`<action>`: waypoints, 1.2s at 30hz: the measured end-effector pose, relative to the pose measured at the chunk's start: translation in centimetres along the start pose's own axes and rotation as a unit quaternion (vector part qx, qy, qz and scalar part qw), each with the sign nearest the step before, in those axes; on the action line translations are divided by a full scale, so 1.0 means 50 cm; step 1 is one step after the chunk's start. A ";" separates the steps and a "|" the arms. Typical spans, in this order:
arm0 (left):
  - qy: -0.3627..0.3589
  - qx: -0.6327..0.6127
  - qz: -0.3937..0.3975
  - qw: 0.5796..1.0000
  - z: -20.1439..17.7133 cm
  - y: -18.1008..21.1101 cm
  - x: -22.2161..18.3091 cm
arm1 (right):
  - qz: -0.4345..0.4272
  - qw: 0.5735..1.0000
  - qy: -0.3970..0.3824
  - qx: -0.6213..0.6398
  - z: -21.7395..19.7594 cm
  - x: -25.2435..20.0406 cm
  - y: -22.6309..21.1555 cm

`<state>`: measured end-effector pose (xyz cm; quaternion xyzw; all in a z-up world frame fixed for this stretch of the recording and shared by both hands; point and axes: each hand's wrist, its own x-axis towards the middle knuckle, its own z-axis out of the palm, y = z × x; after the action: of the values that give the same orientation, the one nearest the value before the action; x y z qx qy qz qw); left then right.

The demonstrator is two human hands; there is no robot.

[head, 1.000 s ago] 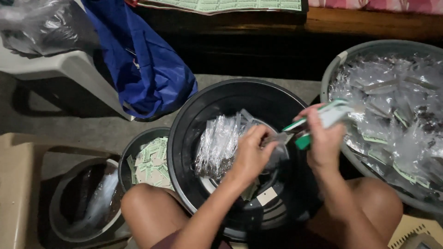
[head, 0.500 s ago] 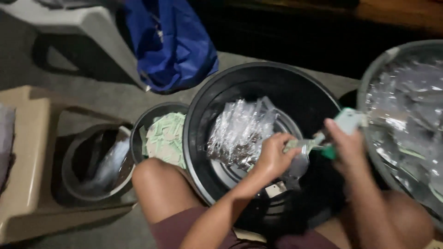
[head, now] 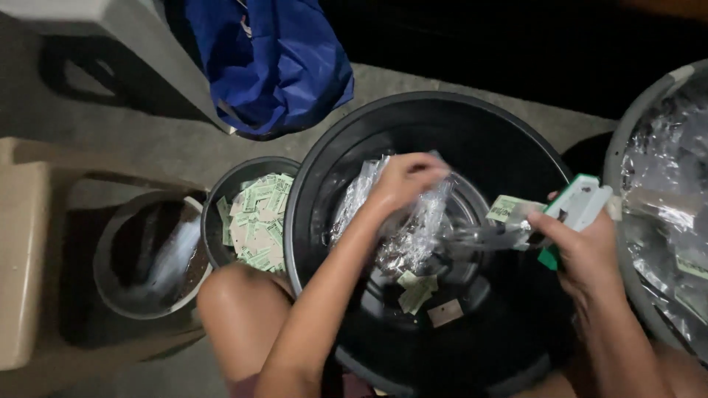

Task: Manually packaging metal clips into small plastic bags and stapling labels to them.

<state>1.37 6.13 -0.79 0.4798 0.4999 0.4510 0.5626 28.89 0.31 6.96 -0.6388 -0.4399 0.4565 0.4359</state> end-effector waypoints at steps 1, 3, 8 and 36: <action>-0.001 0.001 -0.001 1.000 -0.020 -0.051 0.007 | 0.002 1.000 0.000 0.001 -0.003 0.003 0.005; 0.136 0.416 -0.173 0.882 -0.054 -0.151 0.021 | 0.012 0.994 0.049 -0.100 -0.014 0.006 0.012; 0.046 0.604 -0.204 0.769 -0.073 -0.324 -0.036 | 0.008 0.989 0.077 -0.127 -0.018 -0.008 -0.008; 0.204 0.319 0.290 0.879 0.060 0.324 -0.284 | -0.325 0.927 0.111 -0.152 0.091 -0.077 -0.160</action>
<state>2.60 -6.00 17.25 0.6541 0.5589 0.4981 0.1078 22.43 -0.83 14.47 -0.5659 -0.6366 0.1430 0.5040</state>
